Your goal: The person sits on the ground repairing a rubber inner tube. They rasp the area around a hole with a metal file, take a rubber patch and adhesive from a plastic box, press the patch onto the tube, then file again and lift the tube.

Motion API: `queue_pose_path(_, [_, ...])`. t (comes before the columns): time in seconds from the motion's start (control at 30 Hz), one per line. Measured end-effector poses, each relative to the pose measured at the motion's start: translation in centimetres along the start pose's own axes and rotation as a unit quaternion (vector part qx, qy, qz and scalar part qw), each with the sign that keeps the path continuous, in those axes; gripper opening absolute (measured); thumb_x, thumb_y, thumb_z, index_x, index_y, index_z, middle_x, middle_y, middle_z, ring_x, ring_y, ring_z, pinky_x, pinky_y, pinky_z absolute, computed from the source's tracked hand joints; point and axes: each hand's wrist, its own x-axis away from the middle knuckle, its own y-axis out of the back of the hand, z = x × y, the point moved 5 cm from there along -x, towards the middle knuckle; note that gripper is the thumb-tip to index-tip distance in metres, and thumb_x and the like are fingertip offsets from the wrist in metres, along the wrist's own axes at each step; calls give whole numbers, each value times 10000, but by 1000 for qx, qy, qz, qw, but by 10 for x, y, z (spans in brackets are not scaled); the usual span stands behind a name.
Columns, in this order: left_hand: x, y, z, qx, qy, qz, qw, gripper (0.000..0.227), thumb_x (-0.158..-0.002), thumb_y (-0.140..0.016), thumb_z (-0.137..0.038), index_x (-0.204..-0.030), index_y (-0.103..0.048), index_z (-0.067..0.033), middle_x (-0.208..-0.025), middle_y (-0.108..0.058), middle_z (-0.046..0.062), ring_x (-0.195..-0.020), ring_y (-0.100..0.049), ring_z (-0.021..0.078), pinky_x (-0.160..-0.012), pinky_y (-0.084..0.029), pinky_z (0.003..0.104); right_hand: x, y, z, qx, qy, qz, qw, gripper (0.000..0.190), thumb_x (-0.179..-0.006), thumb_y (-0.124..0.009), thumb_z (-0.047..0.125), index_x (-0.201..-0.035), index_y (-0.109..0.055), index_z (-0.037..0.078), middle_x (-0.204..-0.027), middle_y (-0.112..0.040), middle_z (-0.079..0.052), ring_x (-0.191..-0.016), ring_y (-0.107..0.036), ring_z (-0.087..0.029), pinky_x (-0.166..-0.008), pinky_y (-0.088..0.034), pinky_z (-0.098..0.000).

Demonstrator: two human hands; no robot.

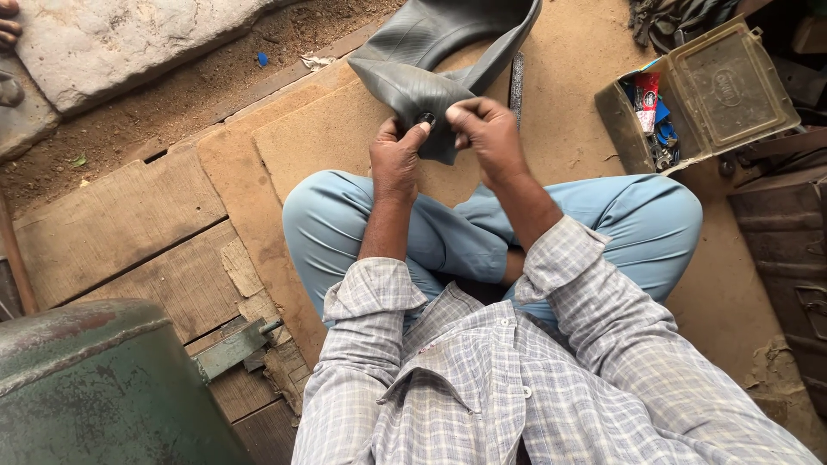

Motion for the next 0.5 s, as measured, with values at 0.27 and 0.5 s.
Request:
queue_pose_path(0.27, [-6,10,0,-23,-12,-48,999,278,-840,-692,-19,-1114,-678,26,-1018,-700,75,-907,-659,127,-892,-537,287,-4,91,57,11,130,-49,990,127,-965,-760,76,-1054,-694,12,-869,-691,-55,-694,-648,-116,-618,-576,-265])
queue_pose_path(0.5, [-15,26,10,-26,-32,-89,995,185,-837,-689,25,-1020,-662,29,-961,-688,72,-845,-639,133,-838,-530,295,-31,228,63,223,113,-109,962,111,-1003,-776,80,-1088,-727,28,-919,-723,-47,-739,-679,-86,-647,-568,-223])
